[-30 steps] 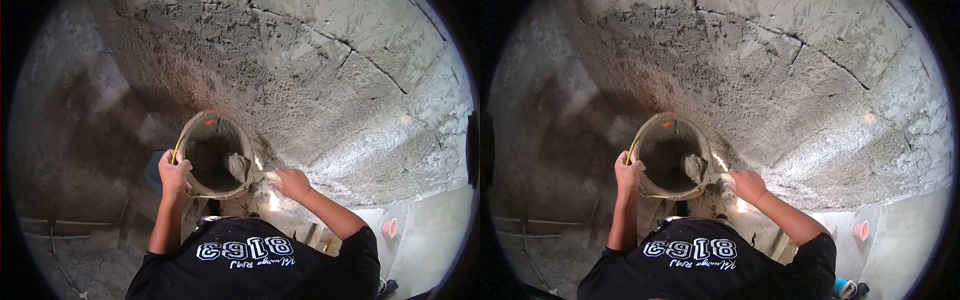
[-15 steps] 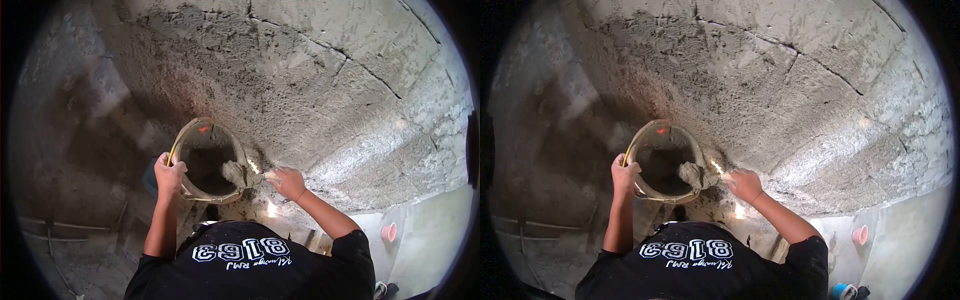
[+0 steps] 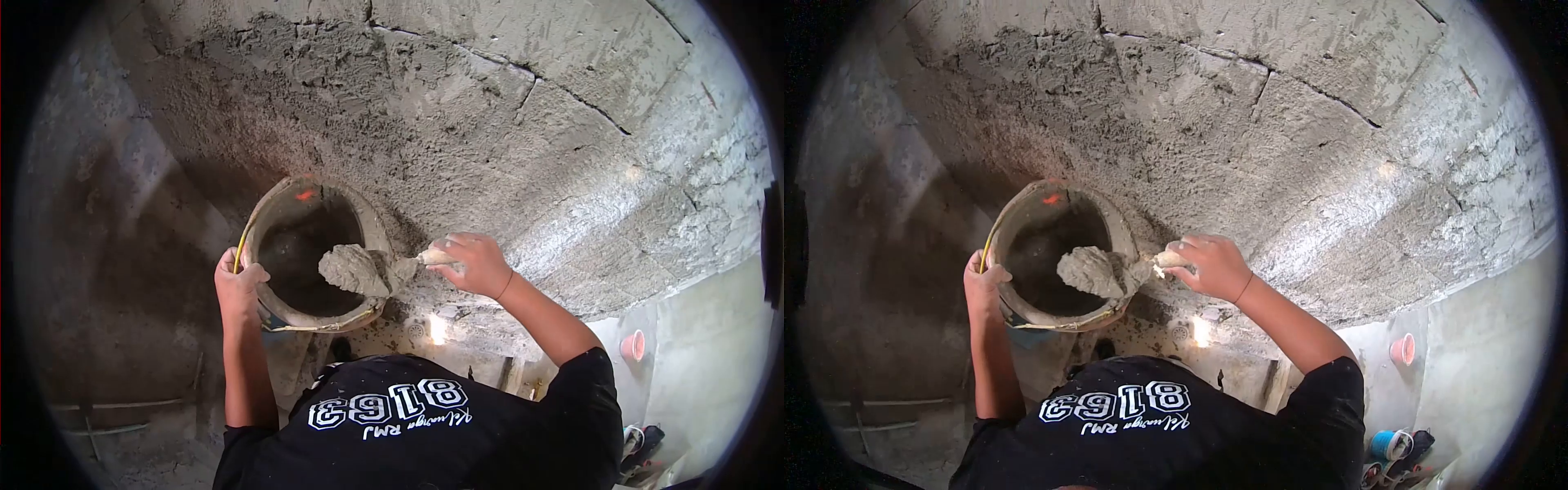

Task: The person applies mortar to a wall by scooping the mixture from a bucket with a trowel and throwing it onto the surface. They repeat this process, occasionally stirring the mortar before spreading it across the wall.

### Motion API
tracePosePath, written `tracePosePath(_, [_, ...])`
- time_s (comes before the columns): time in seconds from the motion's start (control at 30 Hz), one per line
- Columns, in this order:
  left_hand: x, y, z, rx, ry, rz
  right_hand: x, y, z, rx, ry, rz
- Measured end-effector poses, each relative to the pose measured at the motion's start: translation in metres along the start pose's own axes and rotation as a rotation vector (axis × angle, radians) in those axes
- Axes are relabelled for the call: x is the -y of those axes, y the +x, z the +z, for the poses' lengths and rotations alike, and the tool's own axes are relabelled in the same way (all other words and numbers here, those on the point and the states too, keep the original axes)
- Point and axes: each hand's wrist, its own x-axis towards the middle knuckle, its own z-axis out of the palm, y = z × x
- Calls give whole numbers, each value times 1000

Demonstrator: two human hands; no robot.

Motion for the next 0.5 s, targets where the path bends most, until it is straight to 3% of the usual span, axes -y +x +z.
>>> tracePosePath(0.2, [-20, 8, -10, 23, -58, 19, -7, 36, -78, -190, -20, -200])
tracePosePath(0.27, [-17, 12, -11, 19, -72, 24, -21, 49, -99, 59, 64, -52])
tracePosePath(0.37, [-7, 22, -10, 74, -70, 61, -49, 69, -121, -41, 180, 94])
tracePosePath(0.43, [-4, 23, -1, 55, -34, 61, -69, 75, -118, -21, 837, 637])
tracePosePath(0.5, [1, 25, 4, 33, -22, 45, -70, 69, -114, -65, 803, 619])
